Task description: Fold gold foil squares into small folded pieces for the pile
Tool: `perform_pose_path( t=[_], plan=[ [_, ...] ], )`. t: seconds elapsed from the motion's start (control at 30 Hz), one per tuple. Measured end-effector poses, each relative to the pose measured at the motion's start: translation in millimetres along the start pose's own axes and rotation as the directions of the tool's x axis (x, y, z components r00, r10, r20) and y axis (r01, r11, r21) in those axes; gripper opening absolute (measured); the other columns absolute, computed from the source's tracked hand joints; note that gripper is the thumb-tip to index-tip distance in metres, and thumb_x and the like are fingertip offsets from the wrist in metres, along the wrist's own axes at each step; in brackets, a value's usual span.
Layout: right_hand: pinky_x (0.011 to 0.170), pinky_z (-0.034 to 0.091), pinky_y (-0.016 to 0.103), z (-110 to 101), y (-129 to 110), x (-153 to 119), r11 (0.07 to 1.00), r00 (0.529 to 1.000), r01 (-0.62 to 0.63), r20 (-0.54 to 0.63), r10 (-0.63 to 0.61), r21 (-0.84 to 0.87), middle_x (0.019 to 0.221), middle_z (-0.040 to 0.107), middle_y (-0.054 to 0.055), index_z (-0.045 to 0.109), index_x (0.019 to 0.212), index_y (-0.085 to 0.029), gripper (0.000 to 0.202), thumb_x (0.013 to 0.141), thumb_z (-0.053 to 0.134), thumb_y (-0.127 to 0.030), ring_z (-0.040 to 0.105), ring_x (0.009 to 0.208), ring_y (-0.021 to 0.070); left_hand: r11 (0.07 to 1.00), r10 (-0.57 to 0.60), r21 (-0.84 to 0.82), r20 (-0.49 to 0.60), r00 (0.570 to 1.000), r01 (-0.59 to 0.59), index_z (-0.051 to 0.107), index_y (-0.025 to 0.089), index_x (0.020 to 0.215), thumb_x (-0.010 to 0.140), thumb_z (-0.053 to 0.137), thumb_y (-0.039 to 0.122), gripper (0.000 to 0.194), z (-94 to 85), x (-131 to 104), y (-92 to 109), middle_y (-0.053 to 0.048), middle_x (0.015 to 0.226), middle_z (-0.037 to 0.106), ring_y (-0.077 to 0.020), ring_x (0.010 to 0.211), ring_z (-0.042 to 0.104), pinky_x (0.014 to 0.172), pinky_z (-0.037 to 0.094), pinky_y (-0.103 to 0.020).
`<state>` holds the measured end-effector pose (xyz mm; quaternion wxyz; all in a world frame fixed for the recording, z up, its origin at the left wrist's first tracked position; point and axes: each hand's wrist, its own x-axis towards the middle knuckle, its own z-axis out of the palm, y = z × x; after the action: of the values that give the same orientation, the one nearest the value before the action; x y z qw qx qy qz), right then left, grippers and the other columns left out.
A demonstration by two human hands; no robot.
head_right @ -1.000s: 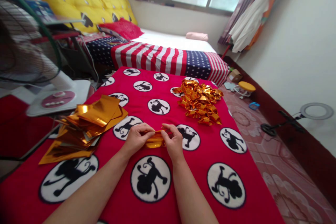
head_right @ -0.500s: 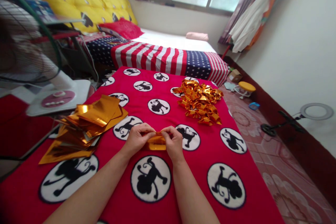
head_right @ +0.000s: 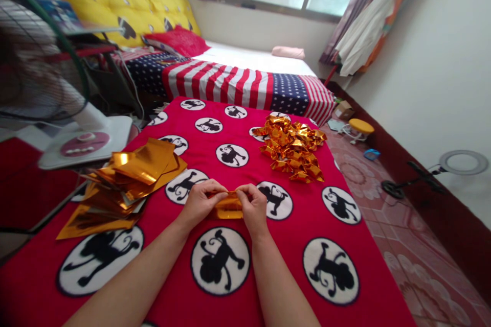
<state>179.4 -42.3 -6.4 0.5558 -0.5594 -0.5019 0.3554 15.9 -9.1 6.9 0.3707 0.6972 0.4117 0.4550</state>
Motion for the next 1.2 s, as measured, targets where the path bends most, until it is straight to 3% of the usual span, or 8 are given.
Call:
perform_pose_path(
  t=[0.37, 0.63, 1.2],
  plan=[
    [0.059, 0.043, 0.024, -0.5, 1.9, 0.7, 1.000, 0.996, 0.010, -0.085, -0.009, 0.014, 0.070, 0.062, 0.001, 0.066, 0.077, -0.018, 0.015, 0.080, 0.065, -0.032, 0.055, 0.063, 0.0137, 0.999, -0.033, -0.023, -0.033, 0.999, 0.032, 0.074, 0.018, 0.079, 0.079, 0.069, 0.024, 0.008, 0.9, 0.2, -8.4, -0.003, 0.076, 0.069, -0.0143, 0.073, 0.063, 0.070, 0.048, -0.024],
    [0.059, 0.044, 0.024, -0.3, 5.2, 2.3, 0.997, 0.988, 0.002, -0.154, 0.010, 0.079, 0.069, 0.063, 0.000, 0.068, 0.077, -0.018, 0.017, 0.078, 0.067, -0.035, 0.055, 0.062, 0.0135, 0.988, -0.134, -0.085, -0.109, 0.985, 0.125, 0.073, 0.017, 0.084, 0.080, 0.067, 0.031, 0.016, 1.0, 1.3, -13.7, -0.004, 0.080, 0.072, -0.0154, 0.073, 0.064, 0.068, 0.048, -0.024],
    [0.060, 0.044, 0.024, -0.7, 6.7, 2.9, 0.994, 0.986, 0.003, -0.166, 0.015, 0.106, 0.070, 0.064, 0.001, 0.068, 0.078, -0.017, 0.017, 0.079, 0.068, -0.035, 0.055, 0.063, 0.0130, 0.962, -0.225, -0.200, -0.188, 0.956, 0.187, 0.074, 0.016, 0.082, 0.075, 0.071, 0.033, 0.019, -0.1, 1.9, -15.2, -0.005, 0.078, 0.072, -0.0152, 0.070, 0.064, 0.065, 0.048, -0.023]
  ],
)
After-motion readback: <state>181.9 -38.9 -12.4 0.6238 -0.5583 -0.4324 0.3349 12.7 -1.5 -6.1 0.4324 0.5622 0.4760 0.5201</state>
